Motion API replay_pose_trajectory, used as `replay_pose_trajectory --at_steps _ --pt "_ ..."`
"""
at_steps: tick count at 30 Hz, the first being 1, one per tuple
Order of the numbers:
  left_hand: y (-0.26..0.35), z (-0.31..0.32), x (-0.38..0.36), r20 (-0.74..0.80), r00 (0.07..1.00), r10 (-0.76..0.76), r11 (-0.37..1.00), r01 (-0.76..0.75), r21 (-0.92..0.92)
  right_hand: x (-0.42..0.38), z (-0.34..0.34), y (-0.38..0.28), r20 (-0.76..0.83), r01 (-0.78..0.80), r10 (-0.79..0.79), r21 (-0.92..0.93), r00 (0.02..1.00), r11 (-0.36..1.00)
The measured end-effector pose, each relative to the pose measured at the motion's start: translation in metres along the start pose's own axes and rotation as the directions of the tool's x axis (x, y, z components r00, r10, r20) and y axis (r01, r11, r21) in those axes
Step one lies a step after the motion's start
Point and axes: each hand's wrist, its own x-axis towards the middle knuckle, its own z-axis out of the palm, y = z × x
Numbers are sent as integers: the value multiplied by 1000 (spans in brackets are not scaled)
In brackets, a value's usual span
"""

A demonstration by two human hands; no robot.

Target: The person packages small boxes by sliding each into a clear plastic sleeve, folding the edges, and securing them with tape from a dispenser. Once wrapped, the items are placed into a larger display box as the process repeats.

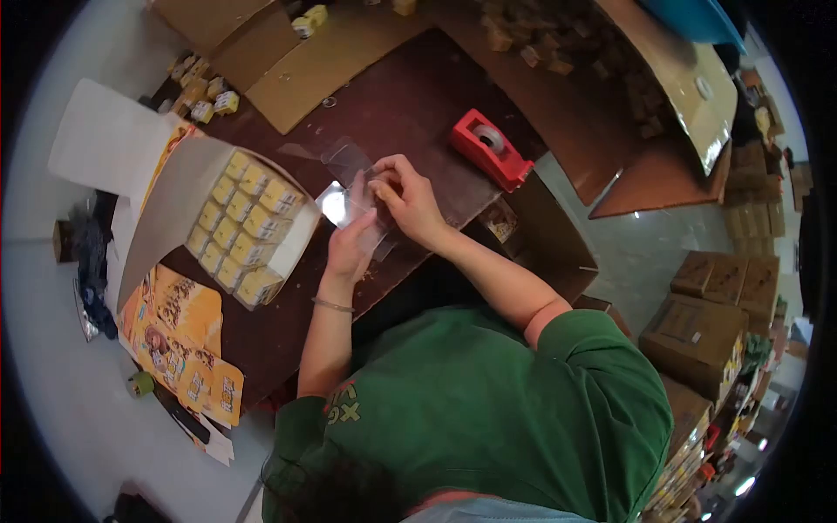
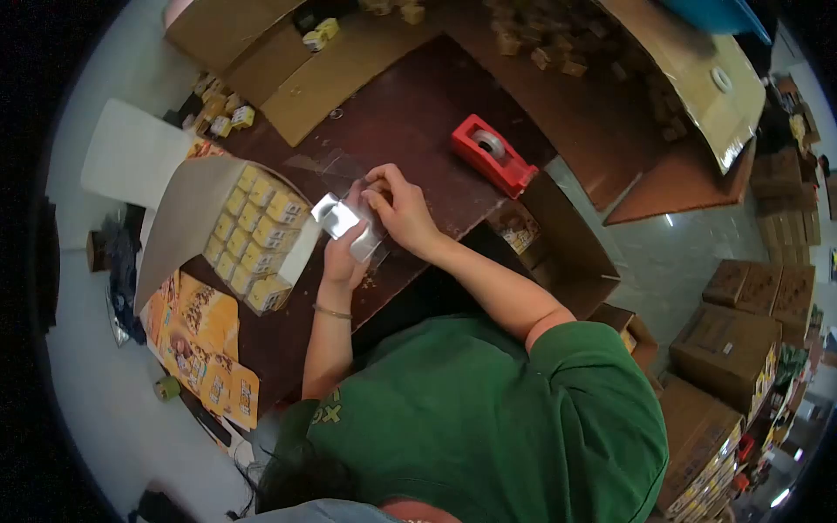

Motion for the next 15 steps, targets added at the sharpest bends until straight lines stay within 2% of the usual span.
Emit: replay_pose_trajectory --at_steps 1,2,3,4,5,6,8,9,11,12,13,14,15 --pt "4 3 2 -10 997 -83 996 82 -39 -3 -11 3 -10 22 -23 -98 1000 995" --pt "4 3 10 96 993 -73 997 74 -2 -1 -24 6 7 129 -135 -352 991 927" --pt "6 -2 13 130 983 -129 992 127 20 0 -31 -4 -35 285 -332 -432 943 856" --pt "2 -20 19 201 966 -162 987 156 49 2 -35 -17 -51 418 -516 -520 855 745" --pt "15 -15 14 106 958 -265 939 232 253 4 -40 -21 111 527 -574 -564 811 635" --pt "18 -9 12 239 936 -258 955 209 211 4 -45 -20 281 631 -600 -578 749 517" --pt "25 -4 3 369 844 -389 914 304 267 -6 -48 -13 324 561 -458 -445 827 698" --pt "24 6 -13 265 869 -417 902 362 234 -8 -53 -16 374 472 -330 -401 867 785" --pt "5 10 -33 322 872 -370 913 405 -49 -19 -58 -19 454 470 -304 -314 837 825" --pt "-4 4 -47 292 884 -366 901 414 -126 -24 -56 -18 554 110 -84 -15 828 994" --pt "-9 -14 -60 301 873 -383 892 435 -125 -31 -50 -11 619 -49 -79 187 781 981" --pt "-23 -35 -66 309 864 -397 884 451 -126 -35 -46 -4 679 -216 -101 366 727 905" --pt "-50 -27 -68 311 924 -221 833 345 -433 -36 -47 -4 724 -311 -77 387 686 868"
